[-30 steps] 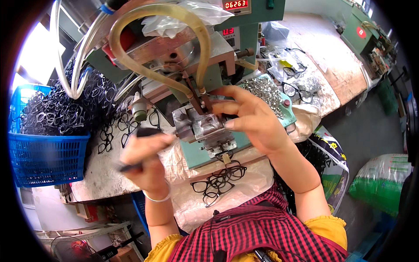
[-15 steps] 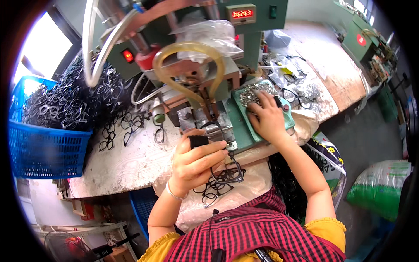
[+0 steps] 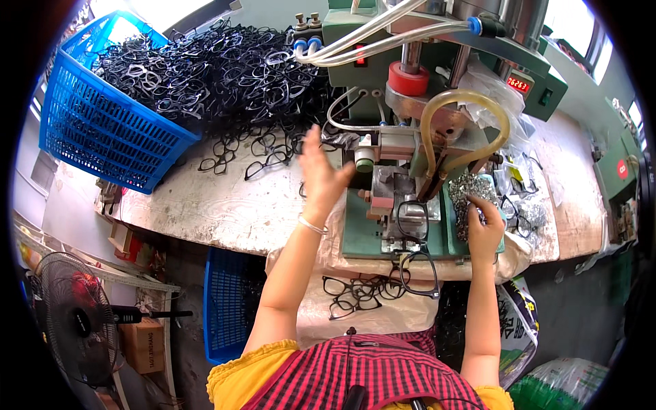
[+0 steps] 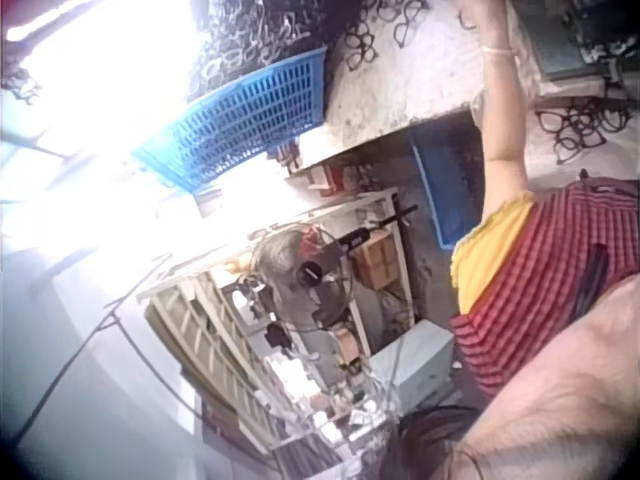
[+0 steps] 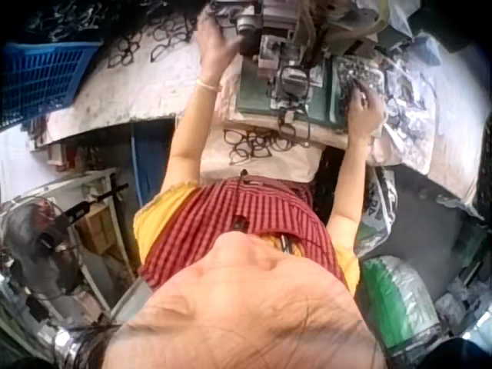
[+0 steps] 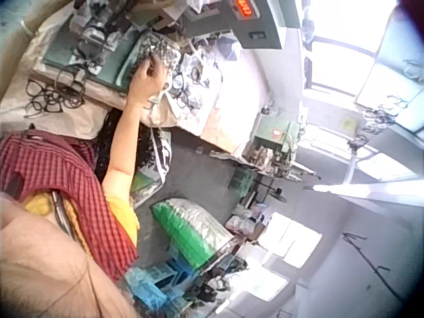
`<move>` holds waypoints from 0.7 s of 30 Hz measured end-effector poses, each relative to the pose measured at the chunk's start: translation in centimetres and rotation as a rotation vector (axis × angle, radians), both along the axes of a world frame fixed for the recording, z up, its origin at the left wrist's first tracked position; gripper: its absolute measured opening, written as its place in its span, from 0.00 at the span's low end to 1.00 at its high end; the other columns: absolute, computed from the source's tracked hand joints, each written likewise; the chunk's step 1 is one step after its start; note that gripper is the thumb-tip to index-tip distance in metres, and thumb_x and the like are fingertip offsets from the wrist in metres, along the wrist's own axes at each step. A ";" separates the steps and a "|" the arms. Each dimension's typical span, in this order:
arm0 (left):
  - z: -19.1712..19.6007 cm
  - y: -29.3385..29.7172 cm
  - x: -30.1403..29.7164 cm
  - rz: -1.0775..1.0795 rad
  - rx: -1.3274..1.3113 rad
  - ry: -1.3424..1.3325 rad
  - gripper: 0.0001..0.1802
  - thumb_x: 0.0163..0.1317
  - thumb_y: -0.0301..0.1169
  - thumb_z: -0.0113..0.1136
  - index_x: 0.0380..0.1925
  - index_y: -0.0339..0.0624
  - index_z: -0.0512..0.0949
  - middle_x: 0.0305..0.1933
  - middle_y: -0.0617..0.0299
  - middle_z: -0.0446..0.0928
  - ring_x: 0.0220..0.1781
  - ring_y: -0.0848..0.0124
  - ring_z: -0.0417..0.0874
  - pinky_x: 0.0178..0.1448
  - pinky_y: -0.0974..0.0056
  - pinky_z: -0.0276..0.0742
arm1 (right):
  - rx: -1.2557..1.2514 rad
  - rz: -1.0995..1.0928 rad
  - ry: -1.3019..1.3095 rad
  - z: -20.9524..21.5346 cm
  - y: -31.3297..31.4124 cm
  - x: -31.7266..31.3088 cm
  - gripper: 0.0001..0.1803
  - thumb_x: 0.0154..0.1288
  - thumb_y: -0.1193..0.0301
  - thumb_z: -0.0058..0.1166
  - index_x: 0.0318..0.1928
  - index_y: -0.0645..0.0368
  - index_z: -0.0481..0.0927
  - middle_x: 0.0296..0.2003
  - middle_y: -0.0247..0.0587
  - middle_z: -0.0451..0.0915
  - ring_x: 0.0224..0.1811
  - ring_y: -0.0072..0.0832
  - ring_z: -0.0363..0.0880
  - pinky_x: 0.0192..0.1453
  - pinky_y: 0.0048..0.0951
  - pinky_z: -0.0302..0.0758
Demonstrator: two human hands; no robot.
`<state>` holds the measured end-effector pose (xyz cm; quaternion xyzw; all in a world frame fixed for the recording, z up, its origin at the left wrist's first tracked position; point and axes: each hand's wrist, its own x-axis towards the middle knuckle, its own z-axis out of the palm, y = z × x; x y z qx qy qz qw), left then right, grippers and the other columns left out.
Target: The person assembles eyeglasses by placing frames into a machine, inserting small metal components, and using a hammer to secure them. They handle multiple frames and components, occasionally adjusting the machine and inspecting the assembled glasses.
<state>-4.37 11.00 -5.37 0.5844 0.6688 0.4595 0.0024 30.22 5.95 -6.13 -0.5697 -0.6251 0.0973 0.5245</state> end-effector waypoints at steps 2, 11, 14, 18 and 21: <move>2.6 0.1 -2.2 0.105 0.383 0.059 0.43 0.54 0.35 0.74 0.69 0.38 0.65 0.69 0.49 0.70 0.73 0.54 0.68 0.77 0.49 0.56 | -0.037 -0.001 0.100 0.3 -0.7 0.5 0.10 0.65 0.77 0.57 0.44 0.62 0.87 0.40 0.39 0.87 0.44 0.28 0.83 0.53 0.27 0.76; -3.5 5.1 -21.2 0.463 -0.423 0.503 0.15 0.54 0.40 0.62 0.33 0.42 0.87 0.50 0.52 0.81 0.56 0.49 0.77 0.62 0.51 0.73 | -0.095 0.119 0.339 1.7 0.5 -0.8 0.07 0.62 0.78 0.60 0.40 0.64 0.87 0.32 0.34 0.85 0.36 0.19 0.80 0.44 0.22 0.74; -8.6 4.5 -20.6 0.371 -0.292 0.307 0.14 0.55 0.38 0.61 0.32 0.39 0.86 0.50 0.50 0.81 0.55 0.48 0.76 0.62 0.50 0.72 | -0.106 -0.007 0.278 0.6 -0.4 0.3 0.08 0.60 0.77 0.64 0.41 0.63 0.88 0.35 0.36 0.87 0.38 0.20 0.82 0.48 0.23 0.76; -8.0 -2.8 -16.3 0.248 -0.177 0.521 0.12 0.55 0.35 0.63 0.31 0.36 0.84 0.48 0.47 0.83 0.52 0.47 0.76 0.60 0.49 0.71 | -0.174 -0.051 0.284 0.3 -4.2 1.9 0.08 0.59 0.79 0.63 0.40 0.65 0.87 0.37 0.37 0.87 0.41 0.23 0.83 0.51 0.25 0.76; -4.6 -7.4 -14.5 0.185 -0.478 0.591 0.11 0.55 0.35 0.65 0.28 0.37 0.84 0.31 0.52 0.83 0.37 0.56 0.81 0.42 0.52 0.77 | -0.121 0.120 0.241 3.7 -4.8 -0.3 0.08 0.58 0.81 0.63 0.40 0.65 0.87 0.36 0.40 0.86 0.41 0.28 0.83 0.50 0.28 0.76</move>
